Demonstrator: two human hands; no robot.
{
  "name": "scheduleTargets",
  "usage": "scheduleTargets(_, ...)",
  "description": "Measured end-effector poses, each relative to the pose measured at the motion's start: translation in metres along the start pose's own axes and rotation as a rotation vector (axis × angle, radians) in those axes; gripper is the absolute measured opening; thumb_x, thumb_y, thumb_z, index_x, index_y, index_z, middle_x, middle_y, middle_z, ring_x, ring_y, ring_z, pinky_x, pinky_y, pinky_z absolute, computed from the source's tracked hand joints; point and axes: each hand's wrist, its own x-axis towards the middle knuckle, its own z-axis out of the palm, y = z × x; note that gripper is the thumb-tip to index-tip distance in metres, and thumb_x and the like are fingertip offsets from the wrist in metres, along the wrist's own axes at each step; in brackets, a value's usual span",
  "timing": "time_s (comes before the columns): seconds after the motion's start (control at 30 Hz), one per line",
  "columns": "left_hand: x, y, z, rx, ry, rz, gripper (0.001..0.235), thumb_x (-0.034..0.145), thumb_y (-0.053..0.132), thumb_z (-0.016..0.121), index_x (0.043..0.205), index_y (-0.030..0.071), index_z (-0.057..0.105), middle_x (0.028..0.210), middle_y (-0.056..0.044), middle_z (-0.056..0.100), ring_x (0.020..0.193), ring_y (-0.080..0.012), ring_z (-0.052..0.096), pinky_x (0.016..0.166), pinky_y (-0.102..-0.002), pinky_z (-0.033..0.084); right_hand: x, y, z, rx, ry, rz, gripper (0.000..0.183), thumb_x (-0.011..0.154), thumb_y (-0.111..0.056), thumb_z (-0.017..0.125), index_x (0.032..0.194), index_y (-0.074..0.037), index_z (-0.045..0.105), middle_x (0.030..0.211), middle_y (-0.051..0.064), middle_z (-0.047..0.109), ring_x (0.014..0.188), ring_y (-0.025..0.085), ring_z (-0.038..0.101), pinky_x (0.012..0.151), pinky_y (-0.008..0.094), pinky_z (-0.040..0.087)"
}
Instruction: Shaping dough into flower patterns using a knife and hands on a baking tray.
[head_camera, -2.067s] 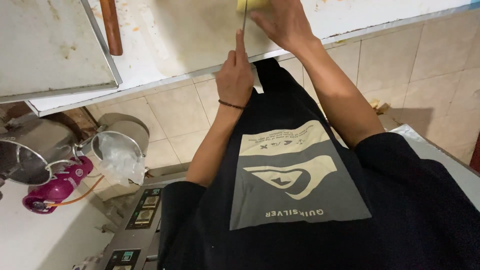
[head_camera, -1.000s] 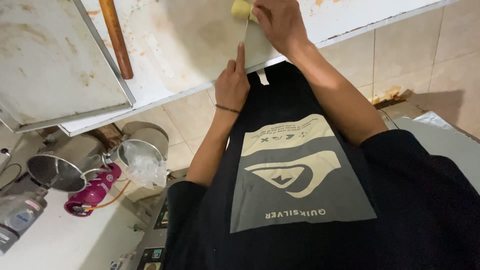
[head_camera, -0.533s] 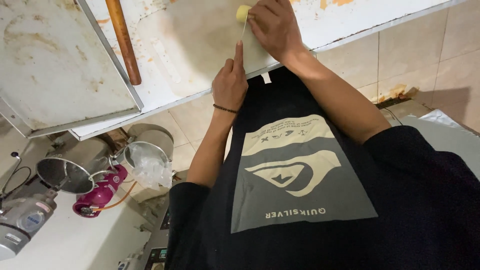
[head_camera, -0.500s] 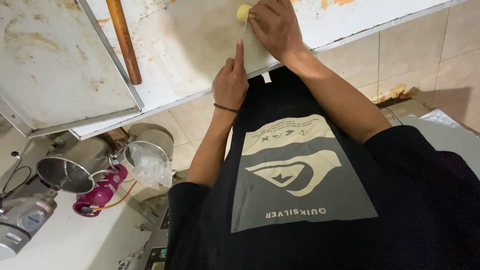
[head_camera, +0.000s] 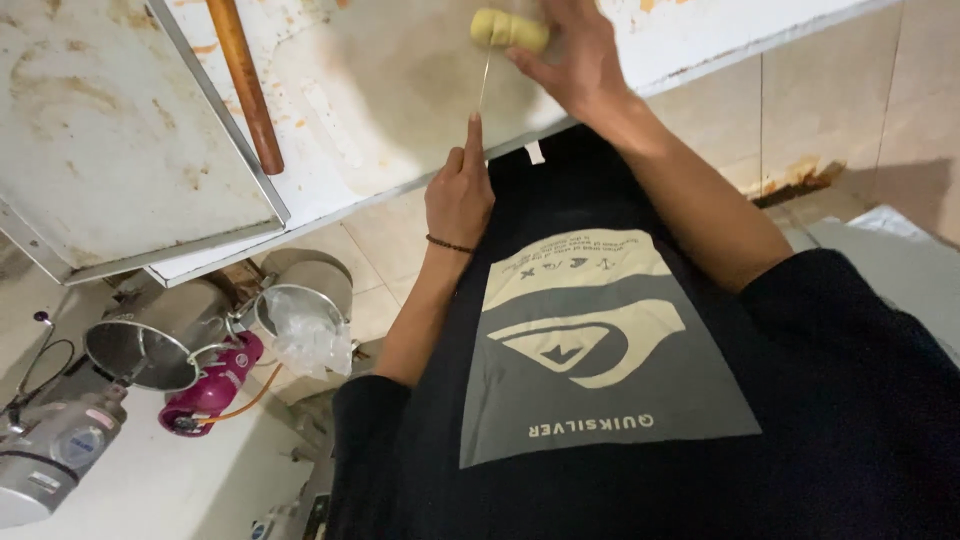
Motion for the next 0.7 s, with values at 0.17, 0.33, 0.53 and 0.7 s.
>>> scheduleTargets(0.17,0.016,0.021,0.008,-0.026,0.147,0.073,0.051,0.087,-0.004,0.046,0.133,0.01,0.029,0.068,0.0,0.037,0.049,-0.0158,0.035,0.045,-0.028,0.035,-0.013,0.014,-0.004,-0.043,0.119,-0.176,0.016,0.084,-0.003,0.07,0.094,0.0,0.058,0.085,0.009,0.055,0.057,0.016,0.043,0.049,0.027,0.034)
scheduleTargets(0.33,0.018,0.021,0.022,0.047,0.135,0.075,0.059,0.081,-0.009,0.046,0.133,0.011,0.028,0.066,0.002,0.034,0.047,-0.0128,0.031,0.042,-0.026,0.033,-0.013,0.013,0.001,-0.007,0.138,-0.181,0.014,0.08,0.005,0.068,0.092,0.003,0.059,0.089,0.011,0.056,0.074,0.021,0.053,0.058,0.027,0.042)
scheduleTargets(0.53,0.02,0.012,0.041,0.048,0.124,0.091,0.064,0.077,-0.01,0.046,0.134,0.011,0.024,0.069,0.001,0.04,0.048,-0.0134,0.037,0.043,-0.027,0.036,-0.011,0.014,0.002,-0.057,0.161,-0.214,0.009,0.081,0.003,0.067,0.087,0.002,0.061,0.08,0.01,0.058,0.066,0.02,0.054,0.056,0.027,0.042)
scheduleTargets(0.7,0.007,0.009,0.027,0.027,0.109,0.119,0.067,0.073,-0.011,0.045,0.134,0.009,0.025,0.069,0.0,0.039,0.048,-0.0159,0.038,0.044,-0.028,0.037,-0.009,0.01,0.0,-0.098,0.185,-0.165,0.012,0.077,0.003,0.066,0.084,-0.001,0.058,0.075,0.007,0.055,0.064,0.018,0.05,0.056,0.026,0.04)
